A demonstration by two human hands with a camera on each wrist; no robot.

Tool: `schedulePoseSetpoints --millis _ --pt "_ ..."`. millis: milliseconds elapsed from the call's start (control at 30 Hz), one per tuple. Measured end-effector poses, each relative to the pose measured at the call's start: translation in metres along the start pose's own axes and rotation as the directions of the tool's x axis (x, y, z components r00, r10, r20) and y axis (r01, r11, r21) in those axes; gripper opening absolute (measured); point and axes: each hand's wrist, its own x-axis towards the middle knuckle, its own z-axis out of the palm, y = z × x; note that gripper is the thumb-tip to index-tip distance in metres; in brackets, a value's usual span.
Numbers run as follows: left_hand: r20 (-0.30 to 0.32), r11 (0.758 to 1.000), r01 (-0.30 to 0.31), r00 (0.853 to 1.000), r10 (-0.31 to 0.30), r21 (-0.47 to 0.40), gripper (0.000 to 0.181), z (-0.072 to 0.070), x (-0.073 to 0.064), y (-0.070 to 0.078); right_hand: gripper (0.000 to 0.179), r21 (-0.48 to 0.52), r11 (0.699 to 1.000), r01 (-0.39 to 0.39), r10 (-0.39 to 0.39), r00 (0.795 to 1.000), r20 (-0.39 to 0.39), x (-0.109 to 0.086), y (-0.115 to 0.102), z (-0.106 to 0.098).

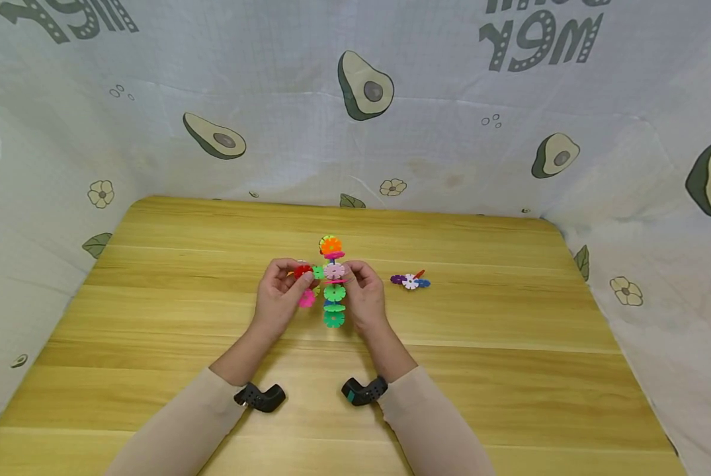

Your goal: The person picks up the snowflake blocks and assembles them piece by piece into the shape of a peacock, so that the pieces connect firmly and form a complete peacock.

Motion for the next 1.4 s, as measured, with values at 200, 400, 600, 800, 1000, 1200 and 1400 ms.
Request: schedulePoseSetpoints --millis 200,400,600,800,1000,1200,1400 --pt "-0.001 0.999 0.014 1.0 -0.014 -0.029 0.027 0.001 0.0 -0.001 0.029 -0.044 0.999 0.003 -0.004 1.0 -0.028 -0.001 0.0 0.001" --pt "-0.035 0.999 0.053 0.998 -0.053 0.0 0.027 0.001 0.001 -0.002 0.018 -0.169 0.985 0.024 -0.036 0.997 -0.067 -0.001 0.001 0.002" --pt "-0.052 0.981 0.182 0.981 -0.186 -0.071 0.037 -0.003 0.005 -0.002 0.018 -0.37 0.925 0.088 -0.126 0.989 -0.08 -0.005 -0.001 0.007" --pt "0.108 0.951 0.262 0.963 -0.246 -0.165 0.071 -0.005 0.004 0.003 0.017 -0.513 0.84 0.174 -0.242 0.968 -0.069 -0.008 -0.003 0.011" --pt "0.191 0.963 0.234 0.96 -0.207 -0.135 0.078 -0.003 0.002 0.005 0.015 -0.643 0.707 0.297 -0.391 0.921 -0.005 -0.01 -0.009 0.015" --pt "0.174 0.938 0.312 0.942 -0.286 -0.149 0.017 0.001 0.002 0.008 0.011 -0.693 0.609 0.386 -0.408 0.902 0.143 -0.012 -0.02 0.017" --pt "0.288 0.848 0.418 0.898 -0.333 -0.326 0.023 -0.005 0.004 0.006 0.012 -0.642 0.665 0.382 -0.343 0.92 0.192 -0.003 -0.039 0.002"
